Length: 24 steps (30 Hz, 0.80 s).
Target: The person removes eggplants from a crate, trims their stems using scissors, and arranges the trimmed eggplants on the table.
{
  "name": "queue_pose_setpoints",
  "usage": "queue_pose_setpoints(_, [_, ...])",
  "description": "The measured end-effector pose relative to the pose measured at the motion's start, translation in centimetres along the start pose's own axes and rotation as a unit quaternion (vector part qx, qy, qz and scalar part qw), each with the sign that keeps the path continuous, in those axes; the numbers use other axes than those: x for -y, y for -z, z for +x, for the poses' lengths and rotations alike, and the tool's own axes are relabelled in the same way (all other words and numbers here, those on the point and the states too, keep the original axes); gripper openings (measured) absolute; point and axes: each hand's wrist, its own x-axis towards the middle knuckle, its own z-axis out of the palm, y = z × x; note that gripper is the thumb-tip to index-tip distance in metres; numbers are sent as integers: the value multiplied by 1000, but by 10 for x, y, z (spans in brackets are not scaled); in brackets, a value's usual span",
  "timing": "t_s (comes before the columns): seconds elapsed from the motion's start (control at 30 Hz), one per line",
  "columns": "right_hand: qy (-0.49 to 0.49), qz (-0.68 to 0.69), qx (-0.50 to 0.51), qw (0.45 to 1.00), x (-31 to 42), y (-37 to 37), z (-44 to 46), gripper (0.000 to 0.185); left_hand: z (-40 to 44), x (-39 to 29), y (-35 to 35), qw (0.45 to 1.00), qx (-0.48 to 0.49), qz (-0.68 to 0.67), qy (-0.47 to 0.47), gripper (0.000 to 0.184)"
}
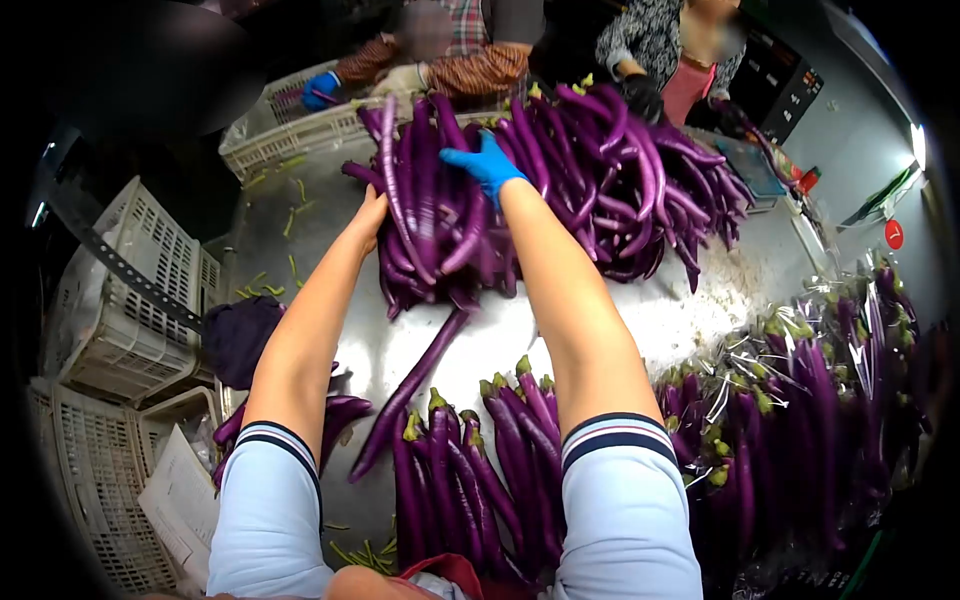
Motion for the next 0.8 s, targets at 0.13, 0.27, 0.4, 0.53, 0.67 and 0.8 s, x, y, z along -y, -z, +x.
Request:
queue_pose_setpoints(0.13, [-14,-133,140,981,-44,5,30,62,49,60,31,985,95,-144,27,45])
queue_pose_setpoints(0.27, [38,-336,43,940,-9,-2,7,62,39,58,32,991,-37,-18,-130,52])
queue_pose_setpoints(0.4, [148,-347,46,925,-7,7,-2,62,-7,28,32,927,-177,252,-215,79])
queue_pose_setpoints(0.53, [127,-415,101,895,-1,20,-23,59,-36,19,24,992,-18,105,-74,73])
queue_pose_setpoints(0.67, [146,-382,40,912,-7,37,-46,54,-62,23,29,966,-11,210,-151,72])
queue_pose_setpoints(0.8, [110,-352,19,929,26,43,-131,53,-161,2,30,856,22,479,-194,61])
